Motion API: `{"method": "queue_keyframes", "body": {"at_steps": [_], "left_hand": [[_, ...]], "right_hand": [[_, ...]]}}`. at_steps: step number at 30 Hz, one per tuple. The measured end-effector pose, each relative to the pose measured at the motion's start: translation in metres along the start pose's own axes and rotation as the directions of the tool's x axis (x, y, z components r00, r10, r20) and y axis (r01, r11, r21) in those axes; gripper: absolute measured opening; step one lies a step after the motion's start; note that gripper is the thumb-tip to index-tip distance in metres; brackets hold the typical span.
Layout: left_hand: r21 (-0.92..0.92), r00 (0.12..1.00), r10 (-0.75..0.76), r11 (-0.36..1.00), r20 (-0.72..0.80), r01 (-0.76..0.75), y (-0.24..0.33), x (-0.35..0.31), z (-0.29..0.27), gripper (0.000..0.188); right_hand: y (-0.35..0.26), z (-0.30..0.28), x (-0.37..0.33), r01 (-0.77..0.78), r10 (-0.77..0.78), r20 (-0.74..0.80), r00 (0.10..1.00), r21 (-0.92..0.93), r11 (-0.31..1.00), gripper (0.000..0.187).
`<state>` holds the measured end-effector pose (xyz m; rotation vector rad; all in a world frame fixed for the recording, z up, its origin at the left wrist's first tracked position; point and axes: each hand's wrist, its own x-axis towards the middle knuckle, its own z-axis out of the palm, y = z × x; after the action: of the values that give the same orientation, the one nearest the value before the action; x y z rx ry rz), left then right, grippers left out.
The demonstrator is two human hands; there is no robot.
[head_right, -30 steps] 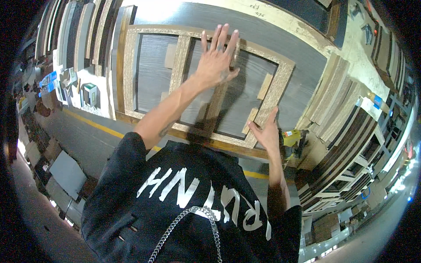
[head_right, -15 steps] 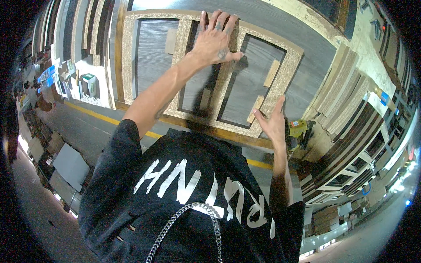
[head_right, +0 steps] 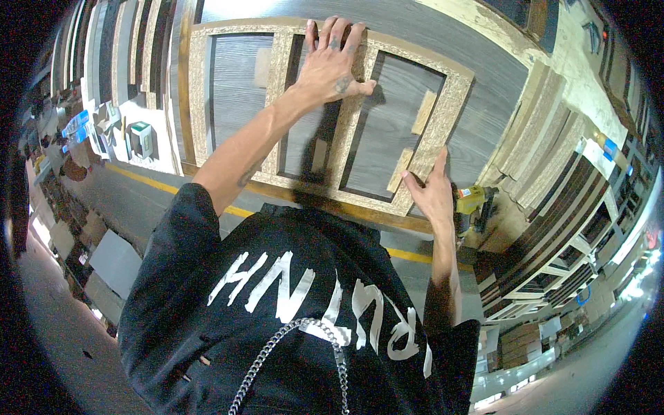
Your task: Assembling a wooden furniture frame using a pneumatic nail gun and wood slats on a manufacturing table.
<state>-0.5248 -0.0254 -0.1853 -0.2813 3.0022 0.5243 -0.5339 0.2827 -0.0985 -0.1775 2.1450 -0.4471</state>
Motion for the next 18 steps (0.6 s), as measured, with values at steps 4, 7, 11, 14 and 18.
{"method": "queue_keyframes", "body": {"at_steps": [4,7,11,14,18], "left_hand": [[-0.018,0.998,0.019,1.000,-0.055,-0.020,-0.003,0.001,-0.002,0.113],[-0.023,0.994,0.040,0.999,-0.105,-0.043,-0.008,0.000,0.001,0.114],[-0.033,0.992,0.063,0.997,-0.113,-0.067,-0.005,0.002,0.006,0.113],[-0.038,0.995,0.054,0.998,-0.079,-0.057,-0.001,0.001,0.005,0.114],[-0.059,0.999,0.013,0.998,-0.042,-0.016,-0.006,-0.002,0.003,0.112]], "right_hand": [[0.029,-0.014,-0.018,-0.053,0.108,-0.342,0.934,0.165,0.985,0.087],[0.061,-0.021,-0.034,-0.255,0.071,-0.678,0.732,-0.175,0.951,0.081],[0.103,-0.010,-0.043,-0.426,0.342,-0.436,0.833,-0.111,0.898,0.085],[0.114,-0.007,-0.044,-0.468,0.365,-0.437,0.822,-0.154,0.870,0.104],[0.118,-0.002,-0.048,-0.416,0.339,-0.320,0.885,-0.212,0.884,0.131]]}}
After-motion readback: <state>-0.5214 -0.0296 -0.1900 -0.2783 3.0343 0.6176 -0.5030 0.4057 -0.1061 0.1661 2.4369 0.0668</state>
